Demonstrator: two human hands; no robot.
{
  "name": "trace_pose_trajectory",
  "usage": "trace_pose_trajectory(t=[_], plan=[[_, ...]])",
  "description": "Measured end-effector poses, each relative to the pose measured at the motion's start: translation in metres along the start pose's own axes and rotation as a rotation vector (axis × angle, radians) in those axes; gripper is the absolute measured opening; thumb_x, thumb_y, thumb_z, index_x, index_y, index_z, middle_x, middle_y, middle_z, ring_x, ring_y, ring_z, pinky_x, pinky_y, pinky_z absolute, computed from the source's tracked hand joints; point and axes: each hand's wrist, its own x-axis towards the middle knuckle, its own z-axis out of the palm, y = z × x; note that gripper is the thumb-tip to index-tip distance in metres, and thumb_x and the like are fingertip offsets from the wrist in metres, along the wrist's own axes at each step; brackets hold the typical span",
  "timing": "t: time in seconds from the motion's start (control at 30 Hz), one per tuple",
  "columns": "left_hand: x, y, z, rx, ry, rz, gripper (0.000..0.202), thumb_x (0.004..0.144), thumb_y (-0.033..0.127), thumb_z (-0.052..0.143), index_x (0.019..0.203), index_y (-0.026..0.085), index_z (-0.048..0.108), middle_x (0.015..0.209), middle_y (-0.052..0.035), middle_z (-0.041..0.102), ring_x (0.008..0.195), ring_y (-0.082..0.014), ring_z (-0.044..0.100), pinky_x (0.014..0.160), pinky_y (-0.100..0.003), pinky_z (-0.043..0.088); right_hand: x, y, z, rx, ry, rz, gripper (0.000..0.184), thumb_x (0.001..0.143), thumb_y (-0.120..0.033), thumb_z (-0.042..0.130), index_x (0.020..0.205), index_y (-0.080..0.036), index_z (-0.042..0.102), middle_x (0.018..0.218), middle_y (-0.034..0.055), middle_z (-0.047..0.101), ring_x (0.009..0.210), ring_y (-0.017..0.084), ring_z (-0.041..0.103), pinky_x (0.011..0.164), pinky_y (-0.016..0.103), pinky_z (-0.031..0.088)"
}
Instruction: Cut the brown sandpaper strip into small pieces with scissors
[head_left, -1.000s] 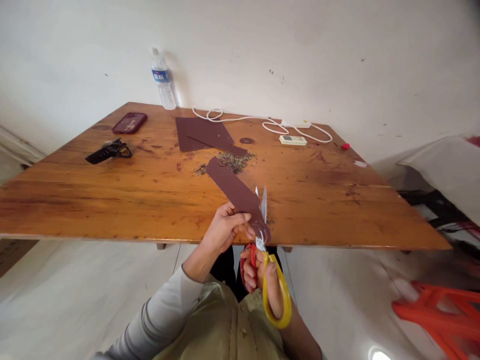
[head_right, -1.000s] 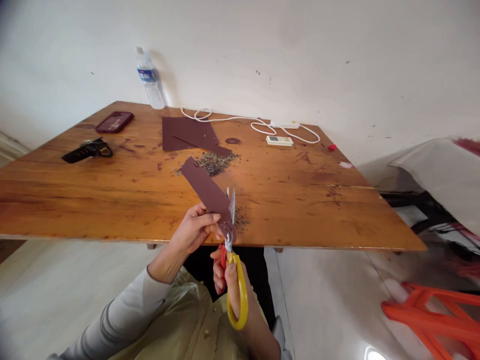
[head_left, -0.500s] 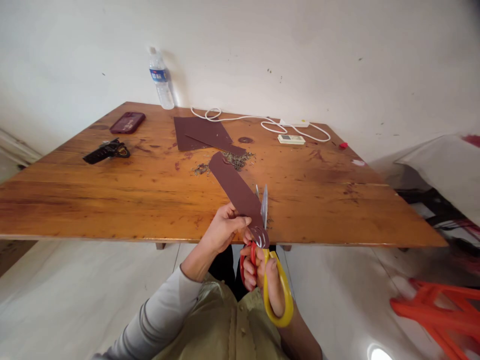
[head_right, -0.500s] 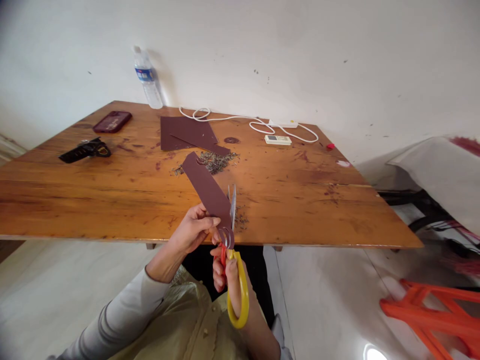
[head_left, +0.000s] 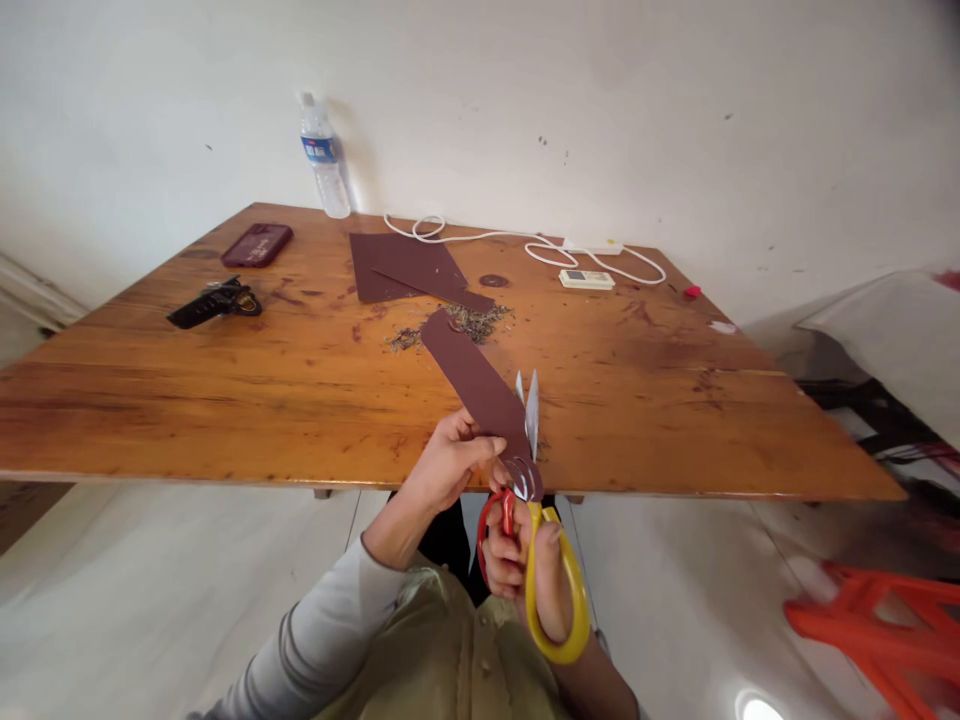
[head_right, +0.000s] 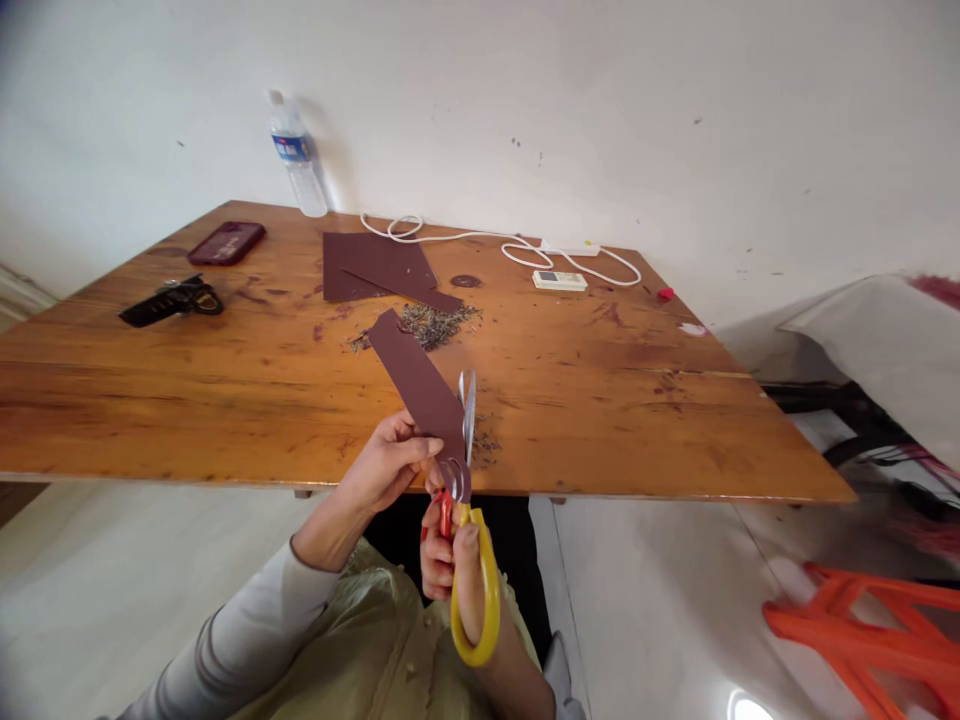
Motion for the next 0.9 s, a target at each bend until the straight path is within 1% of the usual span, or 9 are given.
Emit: trace_pose_trajectory(t=[0.13, 0.27, 0.4, 0.53, 0.63, 0.67, 0.73, 0.8, 0.9], plan=[[0.002, -0.002, 0.0, -0.019, 0.037, 0.044, 0.03, 0.063, 0.03, 0.09, 0.077, 0.016, 0.068, 0.056, 0.0008, 0.066, 0.041, -0.01, 0.054, 0.044, -0.023, 0.046, -0.005, -0.005, 0.003, 0.064, -0.023, -0.008, 0.08, 0.054, -0.097, 0.078, 0.086, -0.025, 0.063, 0.054, -0.0137, 0.033, 0.04, 0.005, 0.015, 0.034, 0.016, 0.023], [0.002, 0.0, 0.001, -0.017, 0.084, 0.055, 0.026, 0.062, 0.027, 0.088, 0.079, 0.016, 0.071, 0.057, 0.0046, 0.061, 0.039, -0.0062, 0.044, 0.041, -0.021, 0.038, -0.007, -0.011, 0.006, 0.083, -0.104, 0.064, 0.072, 0.062, -0.09, 0.082, 0.084, -0.025, 0.061, 0.053, -0.0144, 0.035, 0.037, 0.003, 0.015, 0.031, 0.015, 0.025], [0.0, 0.002, 0.005, -0.038, 0.122, 0.034, 0.023, 0.063, 0.025, 0.086, 0.082, 0.016, 0.074, 0.056, 0.0051, 0.057, 0.042, -0.0058, 0.042, 0.043, -0.021, 0.034, -0.009, -0.008, 0.003, 0.058, -0.01, -0.031, 0.074, 0.071, -0.096, 0.068, 0.083, -0.023, 0.061, 0.054, -0.0146, 0.032, 0.038, 0.002, 0.011, 0.03, 0.014, 0.021], [0.0, 0.003, 0.008, -0.069, 0.192, 0.049, 0.024, 0.064, 0.028, 0.088, 0.079, 0.016, 0.074, 0.057, 0.0059, 0.053, 0.044, -0.0049, 0.035, 0.046, -0.021, 0.034, -0.008, -0.005, -0.003, 0.049, -0.02, 0.003, 0.074, 0.077, -0.095, 0.063, 0.087, -0.022, 0.063, 0.055, -0.0143, 0.032, 0.038, 0.002, 0.011, 0.031, 0.014, 0.025], [0.001, 0.003, 0.009, -0.109, 0.254, 0.063, 0.027, 0.063, 0.031, 0.092, 0.075, 0.016, 0.073, 0.062, 0.0038, 0.058, 0.048, -0.0058, 0.042, 0.047, -0.021, 0.036, -0.01, -0.011, -0.004, 0.024, 0.035, -0.034, 0.078, 0.078, -0.096, 0.06, 0.092, -0.02, 0.068, 0.059, -0.0113, 0.039, 0.039, 0.003, 0.017, 0.034, 0.016, 0.029], [0.002, 0.003, 0.009, -0.13, 0.274, 0.062, 0.029, 0.063, 0.033, 0.093, 0.076, 0.016, 0.073, 0.066, 0.0028, 0.061, 0.049, -0.0061, 0.044, 0.048, -0.021, 0.037, -0.012, -0.015, -0.003, 0.006, 0.056, -0.054, 0.078, 0.078, -0.096, 0.06, 0.092, -0.019, 0.069, 0.062, -0.0093, 0.043, 0.041, 0.003, 0.022, 0.036, 0.017, 0.032], [0.003, 0.003, 0.008, -0.162, 0.301, 0.05, 0.031, 0.063, 0.033, 0.095, 0.076, 0.017, 0.073, 0.066, 0.0031, 0.062, 0.05, -0.0058, 0.045, 0.051, -0.02, 0.04, -0.017, -0.026, -0.002, -0.04, 0.082, -0.069, 0.078, 0.079, -0.095, 0.061, 0.092, -0.019, 0.069, 0.07, -0.0047, 0.05, 0.046, 0.006, 0.034, 0.043, 0.02, 0.039], [0.003, 0.004, 0.007, -0.183, 0.308, 0.027, 0.032, 0.064, 0.034, 0.096, 0.076, 0.017, 0.072, 0.066, 0.0031, 0.063, 0.052, -0.0066, 0.049, 0.054, -0.02, 0.044, -0.021, -0.038, -0.002, -0.083, 0.078, -0.039, 0.08, 0.077, -0.096, 0.061, 0.094, -0.019, 0.069, 0.074, -0.0023, 0.053, 0.051, 0.009, 0.042, 0.049, 0.024, 0.042], [0.003, 0.003, 0.008, -0.191, 0.324, 0.039, 0.033, 0.065, 0.036, 0.096, 0.084, 0.019, 0.074, 0.069, 0.0015, 0.067, 0.058, -0.0099, 0.057, 0.059, -0.022, 0.05, -0.024, -0.053, -0.01, -0.101, 0.01, 0.004, 0.082, 0.077, -0.098, 0.058, 0.099, -0.019, 0.069, 0.075, -0.0017, 0.053, 0.053, 0.011, 0.042, 0.052, 0.027, 0.043]])
